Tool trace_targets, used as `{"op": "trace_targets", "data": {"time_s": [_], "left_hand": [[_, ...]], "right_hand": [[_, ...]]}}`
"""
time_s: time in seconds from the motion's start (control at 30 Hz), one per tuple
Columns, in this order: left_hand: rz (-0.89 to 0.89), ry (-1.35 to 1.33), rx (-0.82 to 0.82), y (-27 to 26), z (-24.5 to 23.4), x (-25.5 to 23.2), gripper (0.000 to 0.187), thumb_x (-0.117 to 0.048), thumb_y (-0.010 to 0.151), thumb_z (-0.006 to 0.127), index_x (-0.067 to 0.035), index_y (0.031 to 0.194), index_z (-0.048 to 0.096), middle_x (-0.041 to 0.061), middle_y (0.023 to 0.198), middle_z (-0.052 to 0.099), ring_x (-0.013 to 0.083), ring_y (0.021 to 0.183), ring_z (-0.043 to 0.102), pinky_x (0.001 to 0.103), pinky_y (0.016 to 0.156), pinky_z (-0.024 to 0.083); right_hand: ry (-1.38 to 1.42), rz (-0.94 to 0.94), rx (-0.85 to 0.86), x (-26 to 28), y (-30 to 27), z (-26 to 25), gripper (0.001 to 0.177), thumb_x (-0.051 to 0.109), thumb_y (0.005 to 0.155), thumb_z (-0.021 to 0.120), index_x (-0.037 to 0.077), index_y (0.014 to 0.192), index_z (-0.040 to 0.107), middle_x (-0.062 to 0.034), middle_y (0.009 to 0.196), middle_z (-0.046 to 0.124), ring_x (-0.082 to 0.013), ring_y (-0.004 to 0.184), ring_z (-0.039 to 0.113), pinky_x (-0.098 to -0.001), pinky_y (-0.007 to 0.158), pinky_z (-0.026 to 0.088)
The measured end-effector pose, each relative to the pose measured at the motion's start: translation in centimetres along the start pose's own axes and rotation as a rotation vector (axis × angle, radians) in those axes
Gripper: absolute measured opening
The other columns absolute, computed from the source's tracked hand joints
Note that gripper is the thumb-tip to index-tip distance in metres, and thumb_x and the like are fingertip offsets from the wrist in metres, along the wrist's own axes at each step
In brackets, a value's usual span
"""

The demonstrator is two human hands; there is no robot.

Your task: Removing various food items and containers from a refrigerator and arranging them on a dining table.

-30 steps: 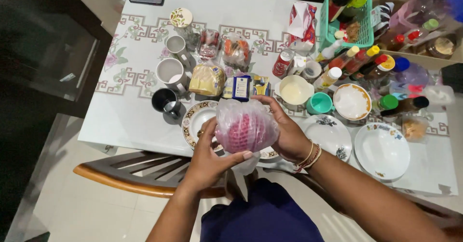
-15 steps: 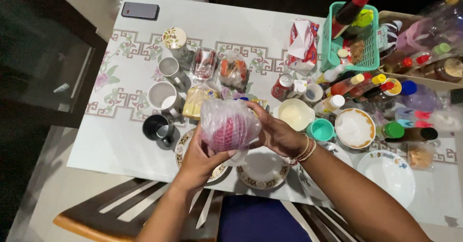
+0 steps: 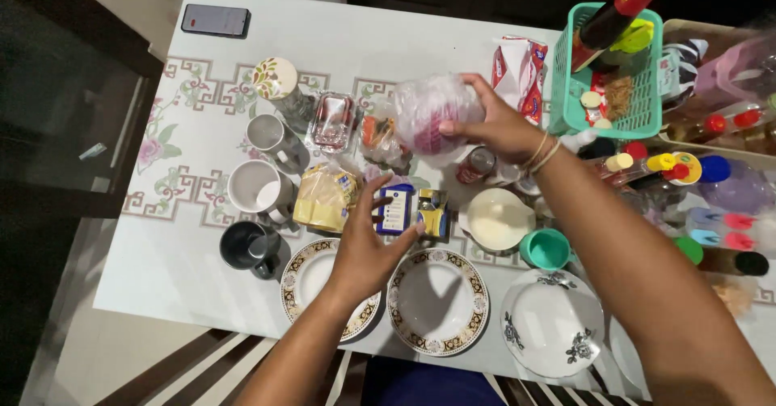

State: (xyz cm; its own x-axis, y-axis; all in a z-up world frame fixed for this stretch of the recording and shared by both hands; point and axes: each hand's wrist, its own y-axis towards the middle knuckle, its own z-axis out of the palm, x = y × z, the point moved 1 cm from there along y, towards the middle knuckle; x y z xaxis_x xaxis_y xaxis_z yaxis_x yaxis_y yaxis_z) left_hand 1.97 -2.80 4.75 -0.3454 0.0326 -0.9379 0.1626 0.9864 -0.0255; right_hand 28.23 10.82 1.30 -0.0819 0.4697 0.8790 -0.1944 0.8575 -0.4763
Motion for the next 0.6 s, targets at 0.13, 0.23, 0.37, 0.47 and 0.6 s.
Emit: {"op": "trace_targets", "data": {"time_s": [0.13,0.23,0.37,0.47,0.6], "left_hand": [[-0.052,-0.044,0.101,-0.5,0.4,0.8,0.078,-0.018,0.081,0.082,-0.008,0.148,0.044,0.013,0.134,0.062,0.0244,0.118,0.065,0.038,0.100,0.054],[-0.105,-0.022,0.123,-0.9,0.6,1.1,0.075,-0.019,0.082,0.081,-0.008,0.147,0.045,0.012,0.129,0.064,0.0235,0.110,0.066,0.037,0.096,0.053],[-0.148,-0.028,0.118,-0.9,0.6,1.1,0.073,-0.020,0.082,0.082,-0.008,0.145,0.046,0.012,0.128,0.064,0.0212,0.108,0.065,0.036,0.092,0.052],[-0.192,-0.037,0.117,-0.8,0.6,1.2,0.073,-0.020,0.081,0.082,-0.009,0.145,0.047,0.011,0.126,0.065,0.0208,0.107,0.065,0.035,0.091,0.053],[-0.231,-0.054,0.127,-0.7,0.7,1.7,0.073,-0.019,0.081,0.082,-0.010,0.145,0.047,0.011,0.123,0.065,0.0202,0.107,0.065,0.035,0.090,0.053]], "right_hand": [[-0.450,-0.292,0.102,1.1,6.8,-3.8,0.097,0.038,0.072,0.091,0.015,0.150,0.038,-0.0149,0.133,0.065,-0.0240,0.122,0.065,-0.0376,0.101,0.056],[-0.679,-0.216,0.206,-0.6,10.8,-4.8,0.098,0.036,0.068,0.092,0.016,0.148,0.040,-0.0160,0.134,0.065,-0.0256,0.120,0.065,-0.0382,0.099,0.055],[-0.824,0.031,0.312,-2.9,14.3,-4.4,0.101,0.029,0.061,0.093,0.021,0.147,0.041,-0.0145,0.130,0.066,-0.0272,0.113,0.067,-0.0397,0.092,0.058],[-0.869,0.161,0.418,-6.3,18.0,-4.6,0.103,0.027,0.062,0.092,0.023,0.149,0.036,-0.0179,0.118,0.070,-0.0285,0.101,0.070,-0.0406,0.081,0.059],[-0.962,0.054,0.554,-8.7,20.4,-4.3,0.088,0.023,0.064,0.096,0.016,0.139,0.050,-0.0162,0.112,0.075,-0.0225,0.095,0.069,-0.0344,0.077,0.055]]}}
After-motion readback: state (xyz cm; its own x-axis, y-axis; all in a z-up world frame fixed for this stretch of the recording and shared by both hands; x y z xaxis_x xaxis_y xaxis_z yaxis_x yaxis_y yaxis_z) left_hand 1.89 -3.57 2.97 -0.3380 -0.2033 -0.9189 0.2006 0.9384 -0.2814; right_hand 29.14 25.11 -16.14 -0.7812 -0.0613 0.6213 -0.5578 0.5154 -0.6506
